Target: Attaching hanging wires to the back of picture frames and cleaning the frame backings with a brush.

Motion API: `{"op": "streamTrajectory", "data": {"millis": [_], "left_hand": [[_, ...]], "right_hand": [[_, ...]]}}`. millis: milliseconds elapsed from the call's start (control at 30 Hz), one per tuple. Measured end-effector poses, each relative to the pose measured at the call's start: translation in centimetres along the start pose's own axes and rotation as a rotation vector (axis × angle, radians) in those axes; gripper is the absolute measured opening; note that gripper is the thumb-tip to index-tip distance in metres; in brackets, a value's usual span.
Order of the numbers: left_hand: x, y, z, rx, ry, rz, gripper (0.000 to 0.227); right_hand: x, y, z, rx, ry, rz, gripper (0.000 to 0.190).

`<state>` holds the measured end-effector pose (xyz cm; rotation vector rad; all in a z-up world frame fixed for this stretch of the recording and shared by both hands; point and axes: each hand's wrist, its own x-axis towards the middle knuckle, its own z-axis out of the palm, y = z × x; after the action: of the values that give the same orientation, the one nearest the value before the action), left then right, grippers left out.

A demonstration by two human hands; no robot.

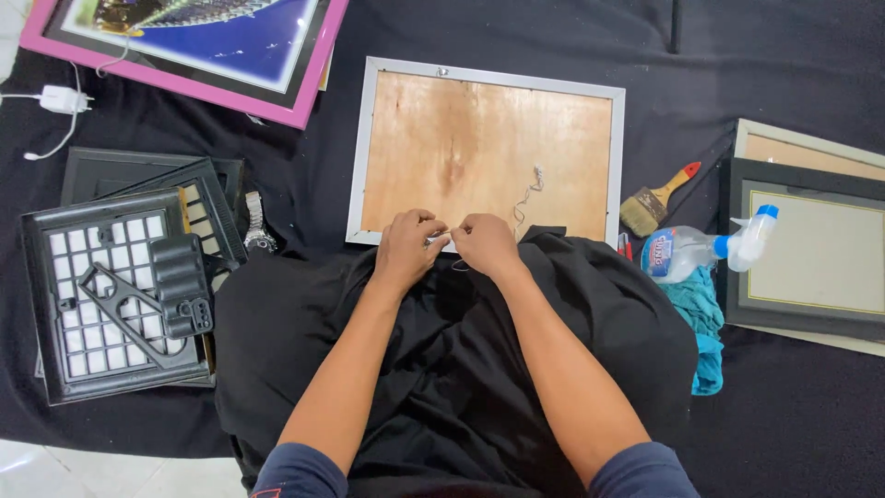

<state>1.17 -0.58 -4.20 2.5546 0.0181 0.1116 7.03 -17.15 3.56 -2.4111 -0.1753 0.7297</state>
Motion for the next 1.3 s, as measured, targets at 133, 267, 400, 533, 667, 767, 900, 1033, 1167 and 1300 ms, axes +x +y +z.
{"op": "streamTrajectory", "data": {"millis": [133,267,400,533,667,767,900,1033,1167,1300], "left_hand": [[-0.1,0.1,0.1,0.009,0.038,0.024,0.013],[0.0,0.1,0.6,0.097,0.077,0.033,0.009],[-0.1,0.7,0.5,0.172,0.106,0.022,0.011],[-0.3,0.9,0.6,0.22,0.144,0.008,0.011],[-0.3,1.7,0.0,0.192,0.099,-0.079,0.008],[-0.1,1.6,0.1,0.174,0.105,-0.088,0.007],[0.0,-0.7,2.2,0.236,0.171,-0.01,0.016],[-0.1,-0.6,1.6,0.179,-0.045,-0.148,0.018],[0.0,-1.2,2.0,0.085,-0.231,-0.29,0.018],[0.2,-1.3,1.7,0.049,-0.254,-0.338,0.016]], "right_hand": [[0.1,-0.1,0.2,-0.011,0.004,0.015,0.043],[0.4,-0.1,0.3,0.015,-0.008,0.04,0.048],[0.4,-0.2,0.6,0.095,-0.019,0.049,0.049],[0.9,0.7,1.5,0.171,-0.015,0.045,0.047],[0.5,0.6,1.9,0.25,0.043,0.046,0.03],[0.9,0.6,2.0,0.253,0.077,-0.014,0.031],[-0.4,-2.1,-0.2,0.163,0.114,-0.163,0.032],[-1.0,-2.8,-1.5,0.069,0.155,-0.184,0.035],[-0.8,-1.7,-2.1,0.1,0.297,-0.131,0.05],[-0.9,-1.3,-2.5,0.162,0.367,-0.172,0.052]]}}
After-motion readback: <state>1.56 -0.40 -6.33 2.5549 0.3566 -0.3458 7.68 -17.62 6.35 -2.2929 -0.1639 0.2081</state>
